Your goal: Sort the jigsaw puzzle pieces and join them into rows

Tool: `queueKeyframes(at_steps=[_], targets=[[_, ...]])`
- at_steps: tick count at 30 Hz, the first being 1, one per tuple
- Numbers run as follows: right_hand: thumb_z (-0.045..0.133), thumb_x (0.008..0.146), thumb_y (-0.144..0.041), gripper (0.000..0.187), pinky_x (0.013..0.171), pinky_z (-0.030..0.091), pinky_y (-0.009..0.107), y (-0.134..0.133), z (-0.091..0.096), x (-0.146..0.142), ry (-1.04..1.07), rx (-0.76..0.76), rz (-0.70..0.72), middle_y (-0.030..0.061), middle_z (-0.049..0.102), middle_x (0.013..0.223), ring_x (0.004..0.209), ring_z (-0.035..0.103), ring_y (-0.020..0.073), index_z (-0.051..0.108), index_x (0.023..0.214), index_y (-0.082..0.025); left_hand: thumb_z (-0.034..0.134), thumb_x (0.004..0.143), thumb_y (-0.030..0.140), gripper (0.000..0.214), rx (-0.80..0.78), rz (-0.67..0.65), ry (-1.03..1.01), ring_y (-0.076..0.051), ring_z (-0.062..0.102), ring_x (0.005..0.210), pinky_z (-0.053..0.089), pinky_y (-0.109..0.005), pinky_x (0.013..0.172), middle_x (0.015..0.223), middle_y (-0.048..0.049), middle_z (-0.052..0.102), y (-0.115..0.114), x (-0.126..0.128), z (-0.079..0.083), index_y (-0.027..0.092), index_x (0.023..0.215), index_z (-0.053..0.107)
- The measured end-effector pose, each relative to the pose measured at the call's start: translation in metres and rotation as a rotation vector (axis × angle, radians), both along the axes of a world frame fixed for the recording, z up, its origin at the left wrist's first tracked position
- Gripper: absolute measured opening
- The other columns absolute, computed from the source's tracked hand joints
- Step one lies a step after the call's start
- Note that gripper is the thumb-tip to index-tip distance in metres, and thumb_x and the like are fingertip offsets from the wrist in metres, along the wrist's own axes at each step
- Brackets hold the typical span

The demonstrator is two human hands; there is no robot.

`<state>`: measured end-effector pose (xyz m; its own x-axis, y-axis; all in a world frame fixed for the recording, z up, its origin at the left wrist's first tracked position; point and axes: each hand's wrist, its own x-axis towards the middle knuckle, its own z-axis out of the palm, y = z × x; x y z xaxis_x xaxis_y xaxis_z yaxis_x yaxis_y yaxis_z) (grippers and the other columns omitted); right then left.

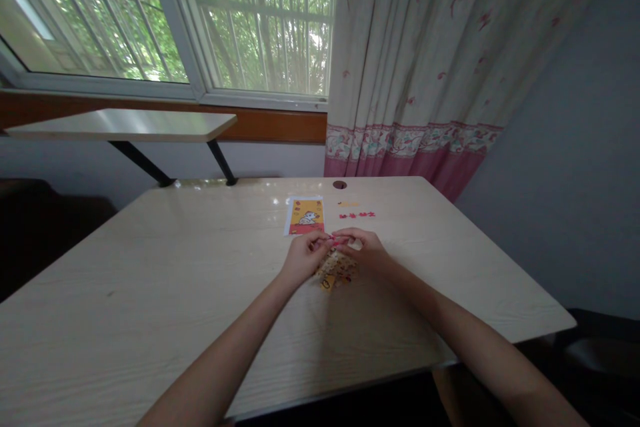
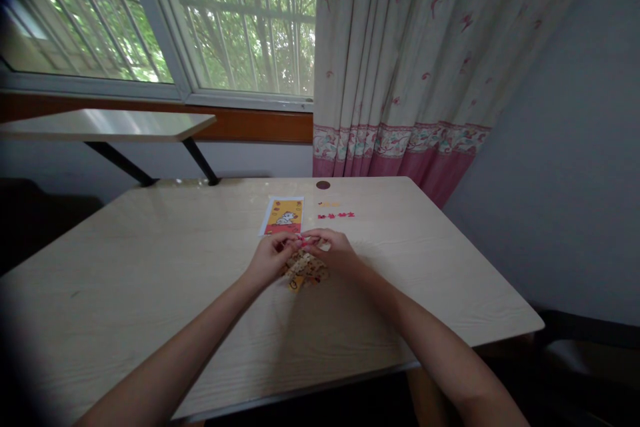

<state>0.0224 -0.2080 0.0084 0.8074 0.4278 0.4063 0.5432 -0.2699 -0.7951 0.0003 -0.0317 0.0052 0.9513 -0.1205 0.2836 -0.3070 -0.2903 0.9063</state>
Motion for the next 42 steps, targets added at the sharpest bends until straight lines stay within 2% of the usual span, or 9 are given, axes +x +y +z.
queueKeyframes(at_steps=[5, 9, 12, 15, 17, 20, 33, 38, 42], targets=[[0.060, 0.079, -0.036, 0.024, 0.073, 0.046, 0.028, -0.004, 0.001, 0.004, -0.394, -0.078, 0.019, 0.0035, 0.067, 0.082, 0.077, 0.060, 0.0145, 0.065, 0.098, -0.022, 0.059, 0.072, 0.038, 0.026, -0.133, -0.044, 0.046, -0.012, 0.051, 0.053, 0.038, -0.021, 0.051, 0.061, -0.0016, 0.059, 0.000, 0.003, -0.006, 0.013, 0.074, 0.063], [0.060, 0.079, -0.035, 0.020, 0.075, 0.046, 0.030, -0.006, 0.003, 0.007, -0.534, -0.078, -0.066, 0.0036, 0.067, 0.083, 0.079, 0.059, 0.0149, 0.066, 0.095, -0.023, 0.057, 0.074, 0.039, 0.027, -0.115, -0.027, 0.015, -0.013, 0.052, 0.056, 0.039, -0.022, 0.054, 0.062, -0.0012, 0.060, 0.001, 0.005, -0.008, 0.014, 0.073, 0.063], [0.061, 0.079, -0.033, 0.020, 0.079, 0.046, 0.032, -0.014, 0.008, 0.010, -0.527, -0.034, -0.239, 0.0040, 0.065, 0.087, 0.083, 0.057, 0.0157, 0.066, 0.097, -0.025, 0.051, 0.078, 0.037, 0.026, -0.017, 0.071, -0.035, -0.013, 0.052, 0.059, 0.039, -0.022, 0.055, 0.065, -0.0014, 0.060, 0.009, 0.009, -0.008, 0.014, 0.074, 0.062], [0.060, 0.079, -0.033, 0.021, 0.077, 0.048, 0.032, -0.024, 0.011, 0.014, -0.505, 0.047, -0.391, 0.0045, 0.062, 0.088, 0.083, 0.056, 0.0159, 0.066, 0.098, -0.026, 0.046, 0.082, 0.034, 0.025, 0.236, 0.143, -0.115, -0.013, 0.051, 0.059, 0.038, -0.023, 0.056, 0.067, -0.0015, 0.060, 0.021, 0.012, -0.008, 0.016, 0.080, 0.062], [0.060, 0.079, -0.034, 0.022, 0.076, 0.048, 0.032, -0.029, 0.012, 0.016, -0.503, 0.082, -0.436, 0.0045, 0.061, 0.087, 0.079, 0.055, 0.0156, 0.066, 0.098, -0.025, 0.045, 0.083, 0.032, 0.023, 0.464, 0.135, -0.207, -0.015, 0.051, 0.062, 0.037, -0.024, 0.058, 0.070, -0.0020, 0.060, 0.030, 0.012, -0.006, 0.017, 0.083, 0.063], [0.060, 0.079, -0.035, 0.022, 0.076, 0.048, 0.032, -0.030, 0.011, 0.018, -0.480, 0.083, -0.430, 0.0043, 0.061, 0.086, 0.079, 0.055, 0.0157, 0.067, 0.097, -0.026, 0.041, 0.084, 0.031, 0.024, 0.637, 0.122, -0.268, -0.015, 0.052, 0.065, 0.037, -0.025, 0.059, 0.074, -0.0034, 0.061, 0.036, 0.012, -0.004, 0.018, 0.083, 0.062], [0.060, 0.078, -0.038, 0.024, 0.082, 0.044, 0.034, -0.030, 0.006, 0.020, -0.381, 0.030, -0.364, 0.0051, 0.059, 0.088, 0.085, 0.052, 0.0180, 0.067, 0.099, -0.027, 0.041, 0.084, 0.030, 0.023, 0.778, 0.101, -0.242, -0.017, 0.054, 0.070, 0.037, -0.025, 0.061, 0.080, -0.0045, 0.062, 0.038, 0.010, 0.001, 0.020, 0.085, 0.062], [0.060, 0.078, -0.039, 0.027, 0.083, 0.043, 0.035, -0.067, 0.002, 0.051, -0.403, -0.027, -0.479, 0.0060, 0.061, 0.094, 0.089, 0.052, 0.0187, 0.066, 0.099, -0.024, 0.041, 0.084, 0.029, 0.024, 0.858, 0.083, -0.221, -0.018, 0.055, 0.072, 0.036, -0.025, 0.060, 0.078, -0.0041, 0.062, 0.041, 0.010, 0.006, 0.021, 0.077, 0.061], [0.059, 0.077, -0.041, 0.029, 0.087, 0.039, 0.037, -0.107, -0.010, 0.081, -0.375, -0.202, -0.578, 0.0077, 0.064, 0.094, 0.092, 0.053, 0.0205, 0.067, 0.097, -0.021, 0.040, 0.085, 0.030, 0.025, 0.860, 0.050, -0.184, -0.018, 0.057, 0.074, 0.038, -0.025, 0.061, 0.079, -0.0046, 0.064, 0.039, 0.009, 0.008, 0.021, 0.080, 0.063]])
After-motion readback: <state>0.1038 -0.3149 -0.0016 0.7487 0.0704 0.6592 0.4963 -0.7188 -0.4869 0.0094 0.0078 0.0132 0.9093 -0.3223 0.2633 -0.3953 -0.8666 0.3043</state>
